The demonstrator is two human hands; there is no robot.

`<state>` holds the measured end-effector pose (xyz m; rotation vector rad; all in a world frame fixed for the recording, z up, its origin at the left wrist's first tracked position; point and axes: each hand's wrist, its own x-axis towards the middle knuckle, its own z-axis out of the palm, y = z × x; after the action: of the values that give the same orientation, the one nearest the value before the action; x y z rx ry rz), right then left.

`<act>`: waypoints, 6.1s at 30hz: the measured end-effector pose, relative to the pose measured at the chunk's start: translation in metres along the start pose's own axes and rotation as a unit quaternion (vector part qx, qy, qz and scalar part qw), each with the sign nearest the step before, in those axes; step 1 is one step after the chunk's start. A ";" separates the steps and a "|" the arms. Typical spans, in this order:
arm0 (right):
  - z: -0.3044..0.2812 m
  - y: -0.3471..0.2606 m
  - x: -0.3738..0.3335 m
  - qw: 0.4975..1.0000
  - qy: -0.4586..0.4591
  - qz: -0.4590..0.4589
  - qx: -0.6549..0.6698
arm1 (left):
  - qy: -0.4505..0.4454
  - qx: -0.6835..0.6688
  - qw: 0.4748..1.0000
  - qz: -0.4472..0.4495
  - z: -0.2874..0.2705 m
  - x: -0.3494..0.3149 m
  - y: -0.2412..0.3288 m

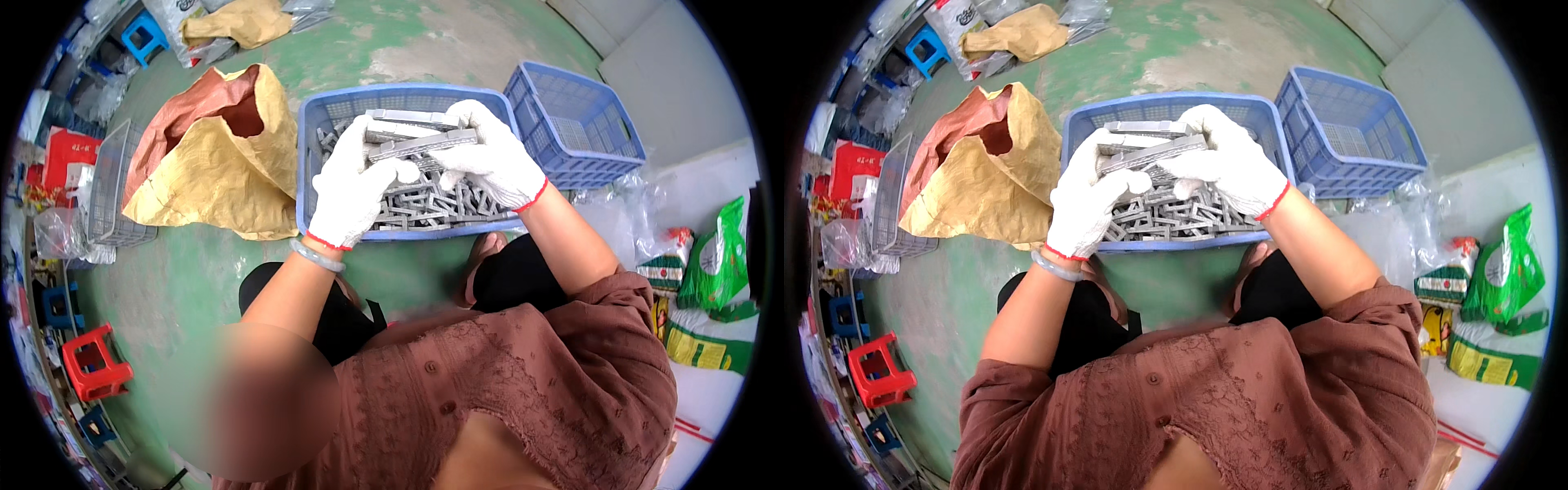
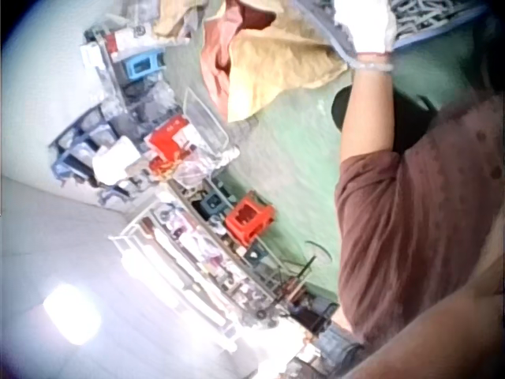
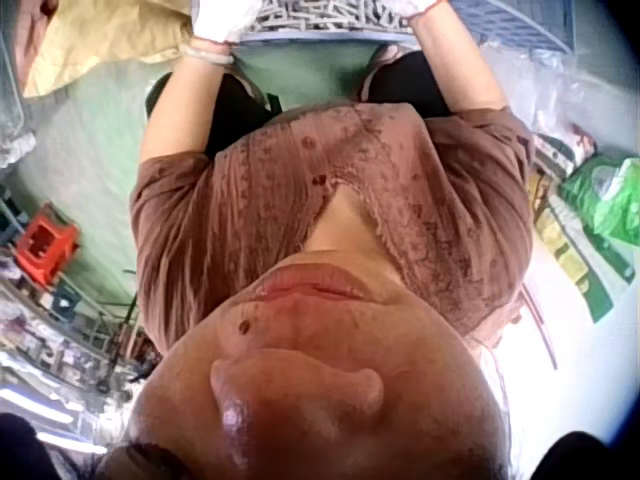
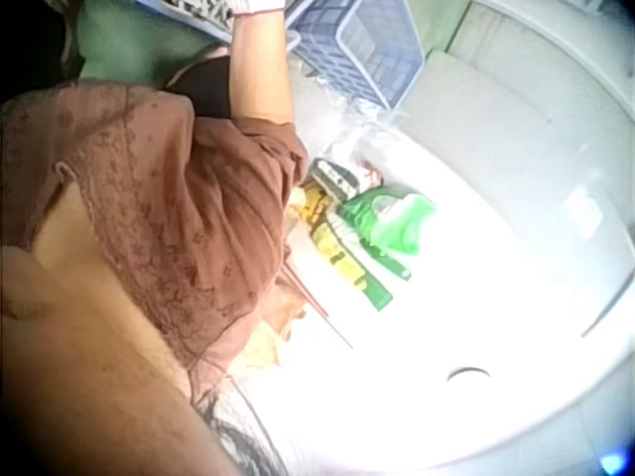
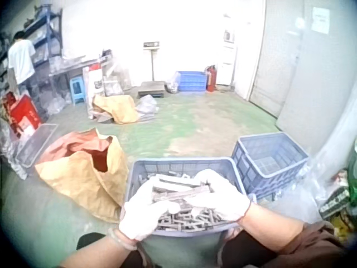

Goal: The person sits on the floor and sorts small metal parts from a blue crate into a plastic bag. They pick up handfuls of parts, inspect them, and transfer them into the bag.

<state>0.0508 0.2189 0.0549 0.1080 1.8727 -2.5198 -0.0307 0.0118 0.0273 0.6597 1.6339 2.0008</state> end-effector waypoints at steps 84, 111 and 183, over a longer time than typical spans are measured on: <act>-0.012 0.023 -0.048 0.976 0.124 0.046 0.175 | 0.022 -0.025 0.996 0.080 0.032 -0.006 -0.003; -0.007 0.026 -0.043 0.973 0.137 0.105 0.152 | 0.018 0.215 0.966 0.144 0.029 -0.012 0.000; -0.018 0.014 -0.053 0.989 0.046 -0.066 0.127 | -0.020 0.028 0.998 -0.051 0.026 -0.012 0.006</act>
<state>0.1051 0.2300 0.0394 0.1047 1.6261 -2.8817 -0.0052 0.0226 0.0366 0.6197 1.6704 1.8647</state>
